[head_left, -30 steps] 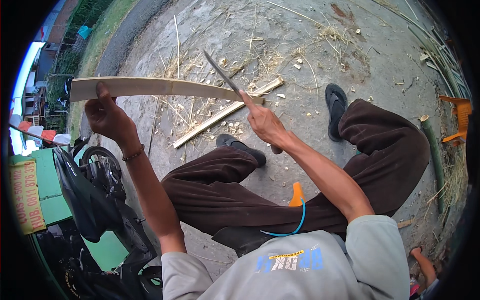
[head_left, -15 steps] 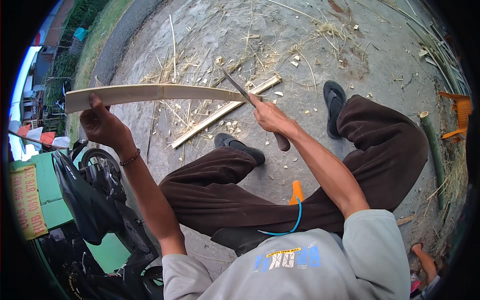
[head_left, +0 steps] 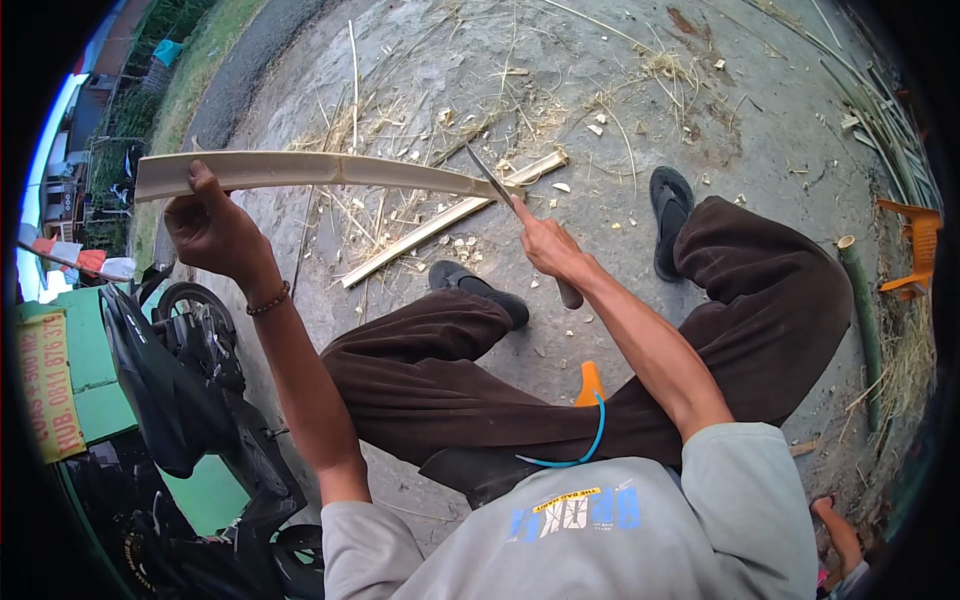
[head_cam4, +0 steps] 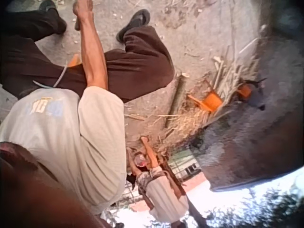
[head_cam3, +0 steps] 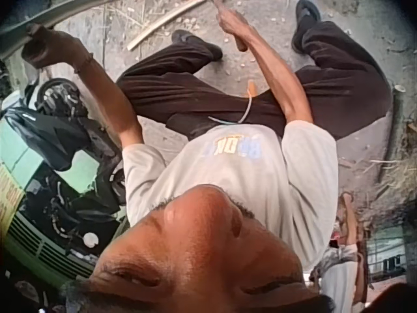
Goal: The person is using a machete and a hammer to split and shape bamboo strips.
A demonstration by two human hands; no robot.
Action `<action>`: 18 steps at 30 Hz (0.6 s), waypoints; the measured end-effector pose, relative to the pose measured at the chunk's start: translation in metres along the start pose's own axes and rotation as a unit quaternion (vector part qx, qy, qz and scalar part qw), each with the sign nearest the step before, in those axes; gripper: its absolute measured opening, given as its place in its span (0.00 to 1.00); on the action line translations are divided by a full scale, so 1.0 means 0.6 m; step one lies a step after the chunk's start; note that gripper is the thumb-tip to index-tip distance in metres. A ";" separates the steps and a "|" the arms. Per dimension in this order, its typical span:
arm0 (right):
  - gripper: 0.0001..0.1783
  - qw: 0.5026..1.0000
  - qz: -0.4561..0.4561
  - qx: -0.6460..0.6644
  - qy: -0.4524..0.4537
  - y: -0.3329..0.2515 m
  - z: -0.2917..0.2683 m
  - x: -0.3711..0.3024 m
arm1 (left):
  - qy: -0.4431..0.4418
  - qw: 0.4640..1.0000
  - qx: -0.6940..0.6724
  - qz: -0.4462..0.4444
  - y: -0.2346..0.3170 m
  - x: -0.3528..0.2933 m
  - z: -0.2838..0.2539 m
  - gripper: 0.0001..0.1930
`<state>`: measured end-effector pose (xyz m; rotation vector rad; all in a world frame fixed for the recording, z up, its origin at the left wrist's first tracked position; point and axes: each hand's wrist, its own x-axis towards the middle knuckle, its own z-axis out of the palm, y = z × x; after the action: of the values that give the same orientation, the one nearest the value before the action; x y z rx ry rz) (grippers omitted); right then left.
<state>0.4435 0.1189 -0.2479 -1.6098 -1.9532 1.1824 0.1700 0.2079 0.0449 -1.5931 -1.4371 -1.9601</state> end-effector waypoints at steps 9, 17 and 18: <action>0.44 0.990 -0.115 -0.002 0.081 -0.101 0.002 -0.013 | 0.016 0.999 0.028 0.006 0.014 0.013 -0.005 0.19; 0.42 1.000 0.012 -0.027 -0.009 0.031 0.007 0.012 | 0.017 1.000 0.004 0.010 -0.013 0.007 -0.001 0.19; 0.42 1.000 0.007 0.008 0.017 0.007 0.004 0.014 | 0.015 0.999 0.035 0.006 -0.014 0.008 -0.003 0.19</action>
<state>0.4420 0.1261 -0.2544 -1.6274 -1.9103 1.1651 0.1612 0.2123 0.0448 -1.5316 -1.4640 -1.8978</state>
